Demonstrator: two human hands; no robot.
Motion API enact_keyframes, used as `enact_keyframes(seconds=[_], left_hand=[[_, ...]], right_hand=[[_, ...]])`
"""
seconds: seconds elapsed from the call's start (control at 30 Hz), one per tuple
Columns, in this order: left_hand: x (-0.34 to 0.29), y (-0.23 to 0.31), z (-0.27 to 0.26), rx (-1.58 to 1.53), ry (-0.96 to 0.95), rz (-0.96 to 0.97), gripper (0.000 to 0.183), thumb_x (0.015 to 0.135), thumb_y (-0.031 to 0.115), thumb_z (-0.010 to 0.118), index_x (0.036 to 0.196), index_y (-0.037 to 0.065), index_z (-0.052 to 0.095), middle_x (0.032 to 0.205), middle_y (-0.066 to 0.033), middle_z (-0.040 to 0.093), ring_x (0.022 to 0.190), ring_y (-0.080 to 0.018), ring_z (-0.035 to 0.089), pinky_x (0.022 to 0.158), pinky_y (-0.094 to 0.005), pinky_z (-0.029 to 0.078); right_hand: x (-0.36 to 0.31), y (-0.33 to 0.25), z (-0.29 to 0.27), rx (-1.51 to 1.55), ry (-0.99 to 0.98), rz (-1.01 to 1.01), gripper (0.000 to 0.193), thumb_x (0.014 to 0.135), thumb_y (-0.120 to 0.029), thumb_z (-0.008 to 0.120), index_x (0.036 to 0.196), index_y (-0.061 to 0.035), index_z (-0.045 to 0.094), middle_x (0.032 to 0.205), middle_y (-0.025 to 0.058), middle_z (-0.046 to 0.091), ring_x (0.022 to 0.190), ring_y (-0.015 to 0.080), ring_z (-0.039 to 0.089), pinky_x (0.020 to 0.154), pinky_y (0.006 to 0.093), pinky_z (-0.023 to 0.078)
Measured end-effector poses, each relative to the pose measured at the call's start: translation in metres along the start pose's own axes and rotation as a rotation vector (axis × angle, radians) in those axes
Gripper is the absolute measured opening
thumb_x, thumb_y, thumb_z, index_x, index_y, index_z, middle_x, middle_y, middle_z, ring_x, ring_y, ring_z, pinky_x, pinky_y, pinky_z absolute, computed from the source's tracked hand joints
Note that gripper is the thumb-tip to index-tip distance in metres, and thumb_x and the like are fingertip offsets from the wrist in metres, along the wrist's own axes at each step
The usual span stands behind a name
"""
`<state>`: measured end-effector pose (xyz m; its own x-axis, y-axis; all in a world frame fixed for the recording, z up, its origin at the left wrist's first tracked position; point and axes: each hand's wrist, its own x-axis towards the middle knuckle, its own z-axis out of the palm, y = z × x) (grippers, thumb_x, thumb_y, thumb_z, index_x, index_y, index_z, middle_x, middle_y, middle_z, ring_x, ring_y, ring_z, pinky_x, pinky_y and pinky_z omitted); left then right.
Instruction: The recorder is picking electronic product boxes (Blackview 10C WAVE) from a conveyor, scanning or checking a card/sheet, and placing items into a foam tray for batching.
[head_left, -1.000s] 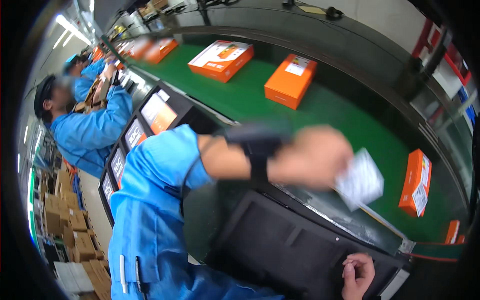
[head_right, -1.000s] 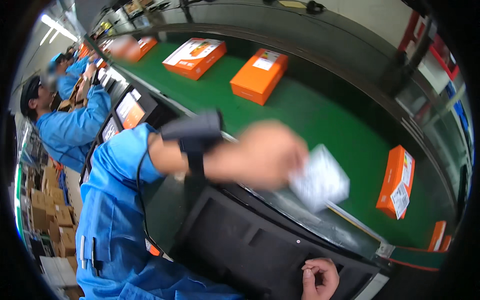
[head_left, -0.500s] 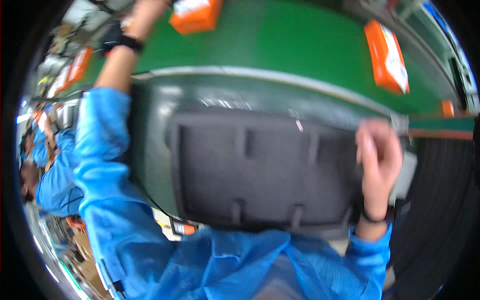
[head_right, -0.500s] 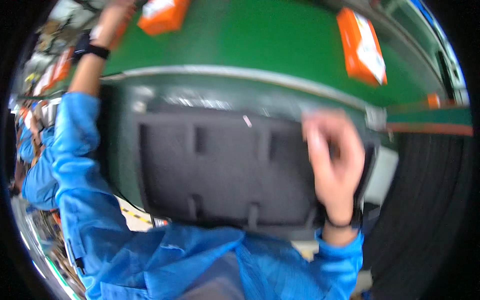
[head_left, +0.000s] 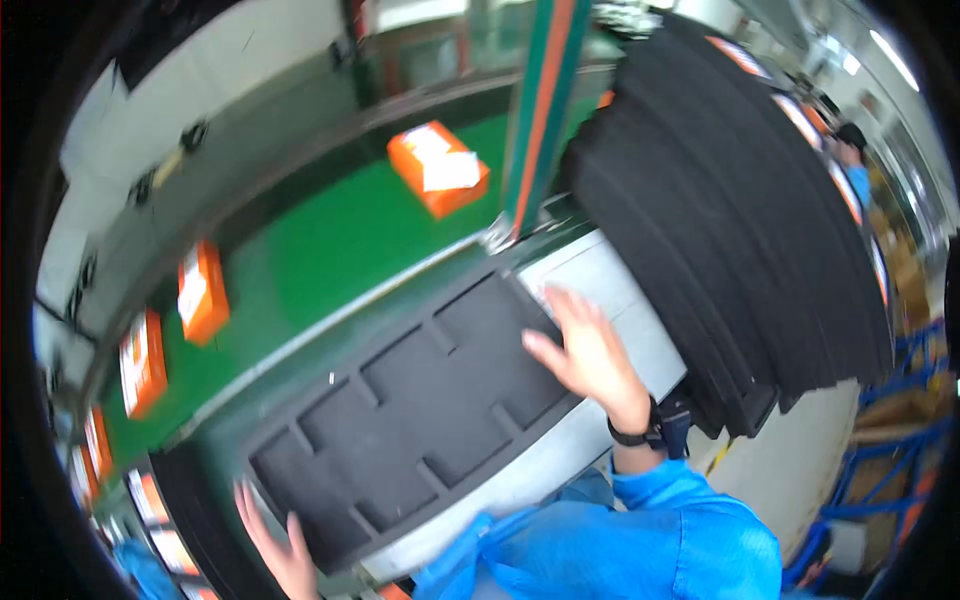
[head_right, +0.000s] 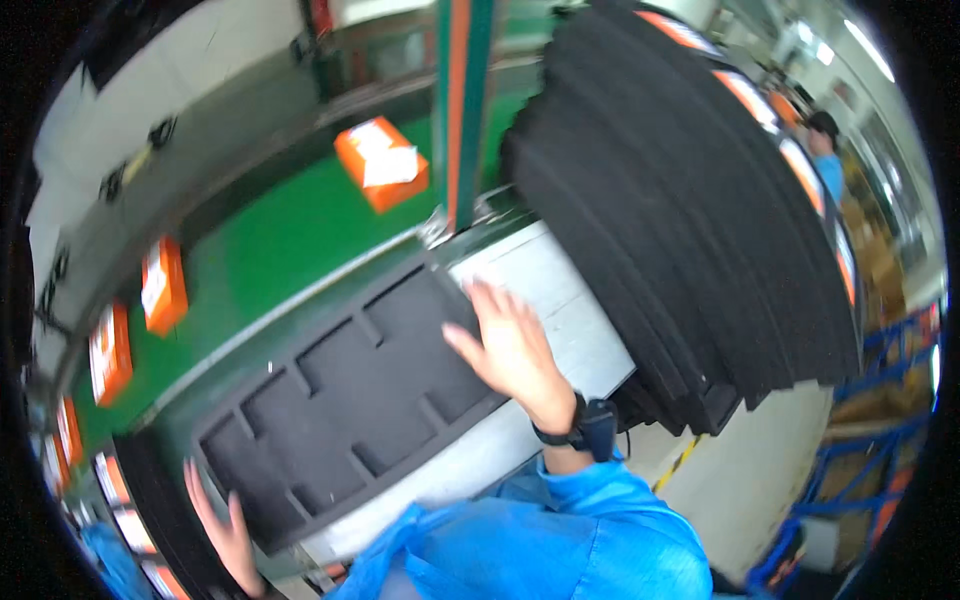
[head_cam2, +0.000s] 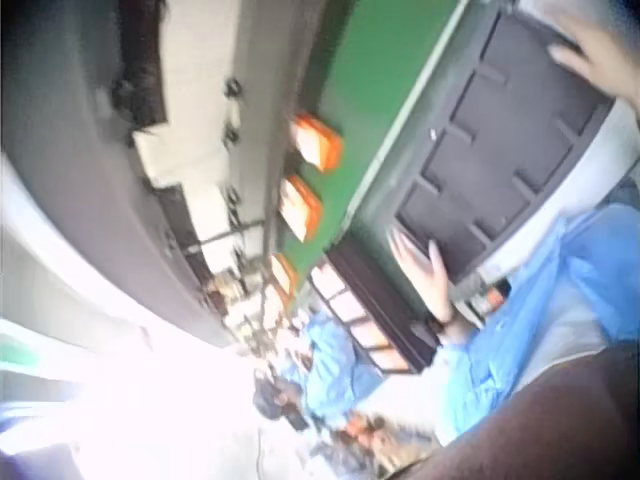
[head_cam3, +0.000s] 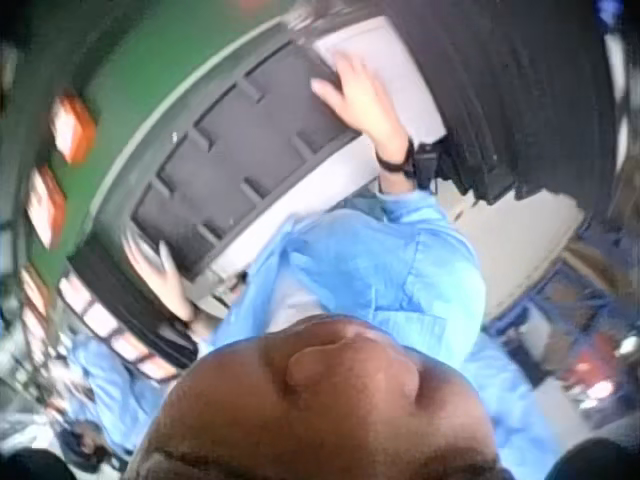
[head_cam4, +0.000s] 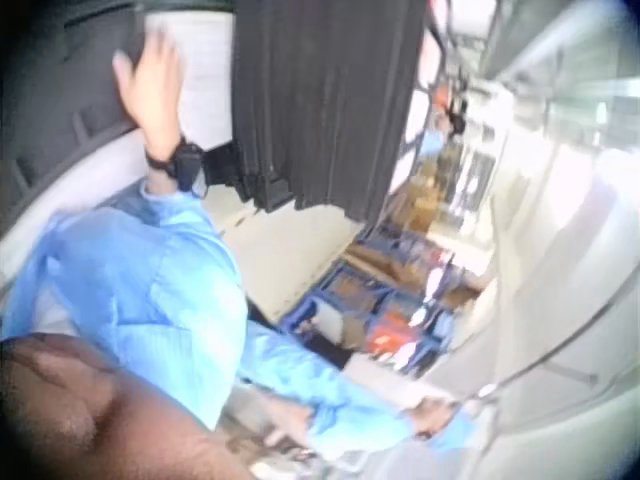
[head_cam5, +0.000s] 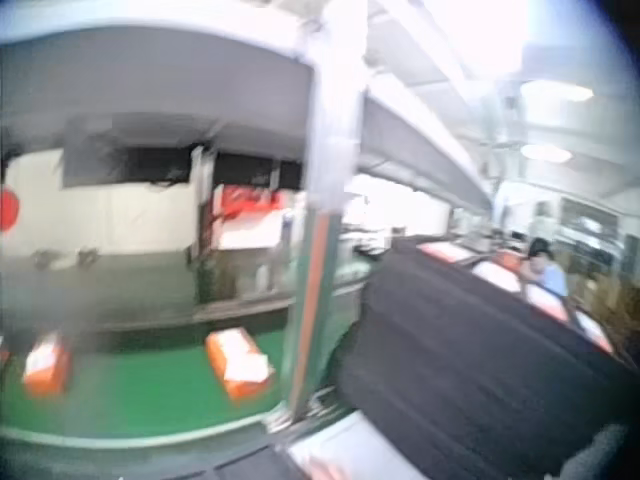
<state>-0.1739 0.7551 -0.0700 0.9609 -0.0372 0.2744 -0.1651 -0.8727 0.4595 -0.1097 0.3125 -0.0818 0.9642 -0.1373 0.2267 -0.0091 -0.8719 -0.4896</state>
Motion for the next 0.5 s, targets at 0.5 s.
enact_keyframes(seconds=[0.5], left_hand=[[0.008, 0.124, -0.007, -1.106, 0.688, 0.229, 0.062, 0.094, 0.032, 0.046, 0.143, -0.005, 0.032, 0.145, -0.0183, 0.039, 0.135, -0.0318, 0.035, 0.111, -0.0438, 0.025]], right_hand=[[-0.134, -0.022, -0.153, 0.736, 0.842, -0.171, 0.058, 0.079, -0.010, 0.068, 0.134, -0.0021, 0.049, 0.132, 0.0096, 0.052, 0.124, 0.0196, 0.047, 0.104, 0.0339, 0.038]])
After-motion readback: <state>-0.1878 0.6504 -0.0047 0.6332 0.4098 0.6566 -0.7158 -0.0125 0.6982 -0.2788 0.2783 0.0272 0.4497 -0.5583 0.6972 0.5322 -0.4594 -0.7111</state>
